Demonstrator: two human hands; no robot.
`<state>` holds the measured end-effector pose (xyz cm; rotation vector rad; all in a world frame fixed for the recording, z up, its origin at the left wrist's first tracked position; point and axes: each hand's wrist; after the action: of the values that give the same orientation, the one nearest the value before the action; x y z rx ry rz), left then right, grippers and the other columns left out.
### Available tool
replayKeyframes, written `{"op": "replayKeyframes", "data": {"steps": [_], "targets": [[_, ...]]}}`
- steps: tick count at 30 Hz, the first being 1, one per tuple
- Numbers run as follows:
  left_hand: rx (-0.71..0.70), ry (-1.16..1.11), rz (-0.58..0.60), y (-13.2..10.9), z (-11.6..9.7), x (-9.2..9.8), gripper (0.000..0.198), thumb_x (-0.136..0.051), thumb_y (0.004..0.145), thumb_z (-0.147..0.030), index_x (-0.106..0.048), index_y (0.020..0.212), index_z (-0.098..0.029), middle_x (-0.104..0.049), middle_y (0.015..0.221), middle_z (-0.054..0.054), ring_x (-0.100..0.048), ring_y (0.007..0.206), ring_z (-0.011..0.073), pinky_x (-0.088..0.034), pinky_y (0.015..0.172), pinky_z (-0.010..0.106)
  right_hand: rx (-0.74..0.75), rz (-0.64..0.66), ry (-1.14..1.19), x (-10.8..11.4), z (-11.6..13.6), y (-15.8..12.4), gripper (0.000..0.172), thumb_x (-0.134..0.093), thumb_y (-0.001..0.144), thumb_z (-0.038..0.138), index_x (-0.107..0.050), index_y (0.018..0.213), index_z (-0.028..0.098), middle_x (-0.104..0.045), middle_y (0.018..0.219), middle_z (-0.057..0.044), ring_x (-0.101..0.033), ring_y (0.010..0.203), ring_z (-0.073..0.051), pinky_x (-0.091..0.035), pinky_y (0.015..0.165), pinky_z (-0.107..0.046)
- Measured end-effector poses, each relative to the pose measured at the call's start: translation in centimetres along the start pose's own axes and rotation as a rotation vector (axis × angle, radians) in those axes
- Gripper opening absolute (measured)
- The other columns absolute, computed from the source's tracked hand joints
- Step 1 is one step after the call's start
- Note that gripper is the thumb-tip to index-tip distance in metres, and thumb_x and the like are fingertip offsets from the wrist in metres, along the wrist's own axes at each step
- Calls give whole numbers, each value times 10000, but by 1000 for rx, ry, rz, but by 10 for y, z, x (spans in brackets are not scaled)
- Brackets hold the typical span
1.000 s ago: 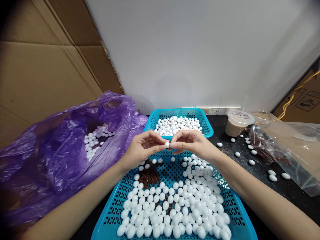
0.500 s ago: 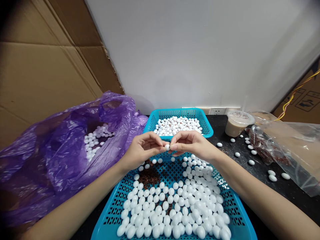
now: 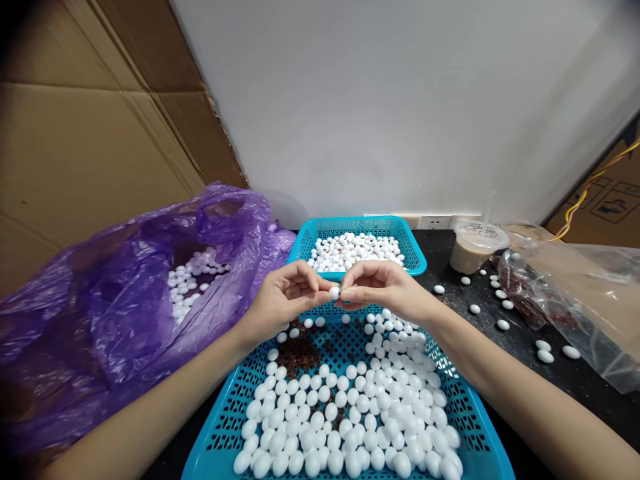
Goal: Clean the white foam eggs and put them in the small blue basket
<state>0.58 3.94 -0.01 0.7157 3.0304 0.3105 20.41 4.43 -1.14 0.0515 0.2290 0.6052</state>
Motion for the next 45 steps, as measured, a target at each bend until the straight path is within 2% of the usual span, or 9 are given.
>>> {"op": "replayKeyframes", "data": {"steps": [14,20,26,30,37,45], "targets": [[18,23,45,-1,1,0,247,-709,696,-235,-474,693,-158,-696,827,38,-666,780,144,-542,738,270,-3,34,-28,0,1,-1,88,-713,725,245,-656,732,178,-647,728,-10,-638,706,-120,-550,675,-243],[15,-24,61,-1,-1,-2,243,-717,686,-204,-481,679,-149,-697,800,37,-663,737,129,-544,710,249,-8,42,-3,0,-1,-1,99,-713,727,225,-631,734,169,-647,726,-3,-644,677,-110,-544,637,-223],[24,-14,64,-2,-1,-3,242,-718,686,-211,-487,659,-145,-694,795,45,-665,744,142,-541,722,264,-21,33,63,2,-4,0,247,-733,706,193,-502,793,197,-610,739,32,-640,647,-101,-526,575,-199],[26,-17,73,-2,1,-2,254,-717,692,-225,-479,657,-145,-693,809,54,-668,776,156,-538,737,274,-3,44,67,2,-4,1,293,-744,689,188,-471,795,204,-572,757,48,-626,625,-86,-527,569,-196],[27,-23,88,-1,2,-1,237,-711,702,-200,-482,679,-146,-693,800,42,-663,763,140,-533,731,256,-18,41,89,2,-5,2,286,-745,697,173,-491,825,205,-577,746,49,-632,624,-85,-517,550,-184],[-45,5,14,6,1,2,187,-697,707,-157,-511,727,-156,-654,822,2,-628,795,96,-502,774,218,8,13,128,4,0,3,159,-661,791,283,-525,811,202,-584,742,18,-628,696,-115,-524,605,-227]]}}
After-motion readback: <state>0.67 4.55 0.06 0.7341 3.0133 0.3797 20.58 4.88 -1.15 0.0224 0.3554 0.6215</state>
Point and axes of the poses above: each hand's wrist, its own y-axis towards the middle knuckle, its own x-axis out of the back of the hand, z = x × y
